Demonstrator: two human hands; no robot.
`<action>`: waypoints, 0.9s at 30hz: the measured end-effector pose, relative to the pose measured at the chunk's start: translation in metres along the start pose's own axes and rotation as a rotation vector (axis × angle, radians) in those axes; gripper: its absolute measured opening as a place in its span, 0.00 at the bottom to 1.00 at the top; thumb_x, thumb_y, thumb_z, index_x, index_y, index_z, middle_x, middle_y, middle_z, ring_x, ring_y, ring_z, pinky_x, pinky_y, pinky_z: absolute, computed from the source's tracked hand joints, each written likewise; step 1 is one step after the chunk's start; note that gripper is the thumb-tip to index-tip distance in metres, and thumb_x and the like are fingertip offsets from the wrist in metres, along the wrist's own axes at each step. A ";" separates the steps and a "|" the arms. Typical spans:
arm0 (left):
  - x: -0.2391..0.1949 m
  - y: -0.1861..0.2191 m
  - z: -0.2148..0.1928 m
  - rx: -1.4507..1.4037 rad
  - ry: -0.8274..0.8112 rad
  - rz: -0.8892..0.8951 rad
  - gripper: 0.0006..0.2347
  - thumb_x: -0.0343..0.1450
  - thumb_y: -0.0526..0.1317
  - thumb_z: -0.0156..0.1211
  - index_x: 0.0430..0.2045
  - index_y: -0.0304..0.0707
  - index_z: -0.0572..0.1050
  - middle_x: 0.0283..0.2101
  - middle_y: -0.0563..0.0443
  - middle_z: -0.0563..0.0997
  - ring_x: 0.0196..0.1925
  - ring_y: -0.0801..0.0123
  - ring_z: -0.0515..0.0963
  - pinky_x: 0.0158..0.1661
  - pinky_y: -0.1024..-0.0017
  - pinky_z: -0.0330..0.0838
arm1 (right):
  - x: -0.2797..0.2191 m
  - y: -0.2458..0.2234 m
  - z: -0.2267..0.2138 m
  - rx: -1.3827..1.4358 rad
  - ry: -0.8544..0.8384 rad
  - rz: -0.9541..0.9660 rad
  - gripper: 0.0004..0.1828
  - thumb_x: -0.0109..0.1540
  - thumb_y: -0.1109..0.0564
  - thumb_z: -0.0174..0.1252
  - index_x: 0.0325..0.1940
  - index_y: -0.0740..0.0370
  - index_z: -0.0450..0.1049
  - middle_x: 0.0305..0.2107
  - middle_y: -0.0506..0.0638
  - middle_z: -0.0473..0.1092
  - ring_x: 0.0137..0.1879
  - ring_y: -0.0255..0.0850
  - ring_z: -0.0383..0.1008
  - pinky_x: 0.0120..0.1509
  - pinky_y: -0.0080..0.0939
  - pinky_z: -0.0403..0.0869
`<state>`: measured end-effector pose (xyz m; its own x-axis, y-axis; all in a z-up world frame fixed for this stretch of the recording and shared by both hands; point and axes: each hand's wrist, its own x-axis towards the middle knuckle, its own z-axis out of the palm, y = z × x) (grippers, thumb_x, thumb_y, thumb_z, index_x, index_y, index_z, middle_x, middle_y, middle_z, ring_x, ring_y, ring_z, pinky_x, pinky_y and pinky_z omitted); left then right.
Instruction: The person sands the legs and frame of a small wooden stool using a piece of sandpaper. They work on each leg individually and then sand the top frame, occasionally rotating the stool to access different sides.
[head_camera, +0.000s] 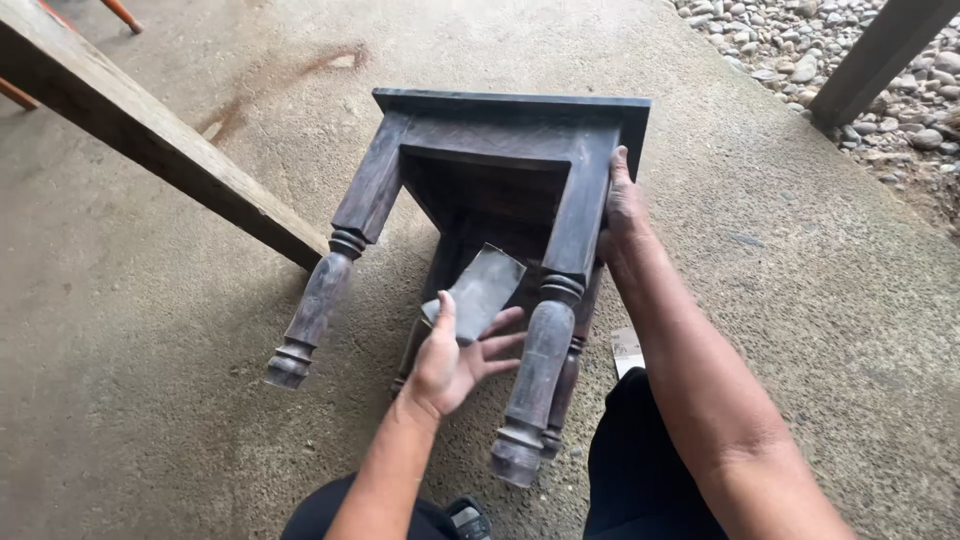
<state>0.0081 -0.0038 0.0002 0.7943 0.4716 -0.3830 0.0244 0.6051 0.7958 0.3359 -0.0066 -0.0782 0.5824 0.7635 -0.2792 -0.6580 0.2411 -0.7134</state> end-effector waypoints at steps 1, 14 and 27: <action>-0.002 0.001 0.004 0.002 0.004 0.008 0.35 0.73 0.65 0.21 0.64 0.41 0.65 0.59 0.41 0.79 0.56 0.53 0.81 0.53 0.49 0.77 | 0.000 0.002 0.007 0.001 -0.009 0.000 0.42 0.65 0.21 0.43 0.58 0.61 0.72 0.35 0.56 0.74 0.36 0.46 0.78 0.41 0.55 0.80; -0.022 0.025 -0.013 -0.436 -0.370 0.261 0.29 0.80 0.61 0.34 0.71 0.41 0.57 0.57 0.22 0.72 0.37 0.62 0.82 0.30 0.72 0.81 | -0.033 -0.005 0.092 -0.058 -0.192 -0.002 0.48 0.65 0.31 0.53 0.79 0.55 0.43 0.61 0.58 0.66 0.63 0.48 0.72 0.65 0.57 0.76; 0.013 0.058 -0.016 -0.631 -0.551 0.192 0.29 0.79 0.60 0.40 0.68 0.36 0.60 0.56 0.15 0.67 0.40 0.51 0.80 0.32 0.68 0.82 | 0.039 0.077 -0.079 -0.435 0.382 0.689 0.50 0.64 0.16 0.35 0.74 0.55 0.56 0.64 0.69 0.57 0.67 0.70 0.62 0.73 0.78 0.51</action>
<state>0.0105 0.0478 0.0336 0.9356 0.3221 0.1443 -0.3528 0.8673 0.3513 0.3459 -0.0055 -0.1953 0.2957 0.3847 -0.8744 -0.7265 -0.5038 -0.4673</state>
